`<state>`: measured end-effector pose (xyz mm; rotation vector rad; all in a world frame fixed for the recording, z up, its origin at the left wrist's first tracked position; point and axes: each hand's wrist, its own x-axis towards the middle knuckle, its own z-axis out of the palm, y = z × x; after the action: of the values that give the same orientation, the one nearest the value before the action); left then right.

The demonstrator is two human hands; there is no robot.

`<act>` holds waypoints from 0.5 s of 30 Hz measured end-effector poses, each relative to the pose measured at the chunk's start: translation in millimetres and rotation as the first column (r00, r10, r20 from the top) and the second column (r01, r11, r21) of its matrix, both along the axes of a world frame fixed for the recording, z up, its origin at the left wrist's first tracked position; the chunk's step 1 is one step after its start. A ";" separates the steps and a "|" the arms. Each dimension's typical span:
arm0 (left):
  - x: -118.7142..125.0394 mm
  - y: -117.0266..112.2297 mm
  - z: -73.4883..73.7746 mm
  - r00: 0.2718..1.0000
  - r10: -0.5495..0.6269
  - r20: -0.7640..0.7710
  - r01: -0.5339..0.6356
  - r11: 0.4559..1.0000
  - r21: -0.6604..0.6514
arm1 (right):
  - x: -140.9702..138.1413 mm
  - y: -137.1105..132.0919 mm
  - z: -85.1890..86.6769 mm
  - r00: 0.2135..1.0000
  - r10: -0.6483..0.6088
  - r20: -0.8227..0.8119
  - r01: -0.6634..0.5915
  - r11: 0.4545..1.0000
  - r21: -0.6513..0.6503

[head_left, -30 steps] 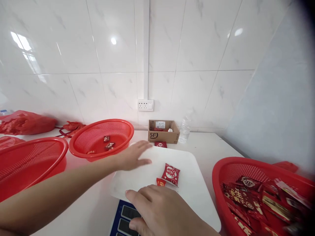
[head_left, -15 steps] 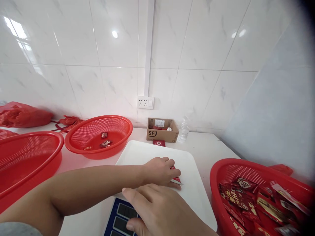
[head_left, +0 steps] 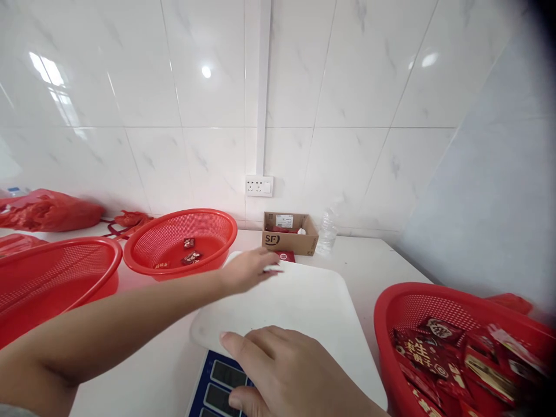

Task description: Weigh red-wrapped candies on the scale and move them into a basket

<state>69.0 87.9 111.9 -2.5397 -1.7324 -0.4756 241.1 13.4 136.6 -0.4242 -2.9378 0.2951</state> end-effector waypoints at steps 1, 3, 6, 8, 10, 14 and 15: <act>-14.3 2.0 6.9 0.998 0.063 0.020 -0.063 0.998 0.011 | 0.4 0.2 0.8 1.000 0.000 0.001 0.000 1.000 0.001; -44.8 5.0 19.6 0.977 0.203 0.058 -0.206 0.978 0.042 | 0.8 0.3 1.9 1.000 0.005 0.003 -0.005 1.000 0.003; -89.5 5.3 30.4 0.917 0.386 0.102 -0.391 0.920 0.039 | 0.6 -0.1 2.8 1.000 0.012 -0.004 -0.012 1.000 -0.003; -114.5 2.9 30.4 0.870 0.477 0.123 -0.481 0.877 0.005 | 0.3 -0.3 3.4 1.000 0.009 -0.006 -0.009 1.000 -0.012; -133.3 -1.2 26.4 0.838 0.529 0.134 -0.527 0.848 -0.055 | -0.1 -0.5 4.0 1.000 0.000 0.002 0.000 1.000 -0.023; -149.5 -13.2 16.9 0.834 0.534 0.135 -0.518 0.844 -0.139 | 0.1 -1.9 4.7 0.999 -0.034 -0.006 0.034 0.998 -0.050; -149.1 -16.8 15.7 0.841 0.524 0.136 -0.506 0.850 -0.148 | 0.3 -2.4 4.8 0.999 -0.041 -0.011 0.040 0.998 -0.054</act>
<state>-80.1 71.2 127.6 -1.9927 -2.4500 -0.5882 241.4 11.0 141.4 -0.4872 -2.9108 0.3711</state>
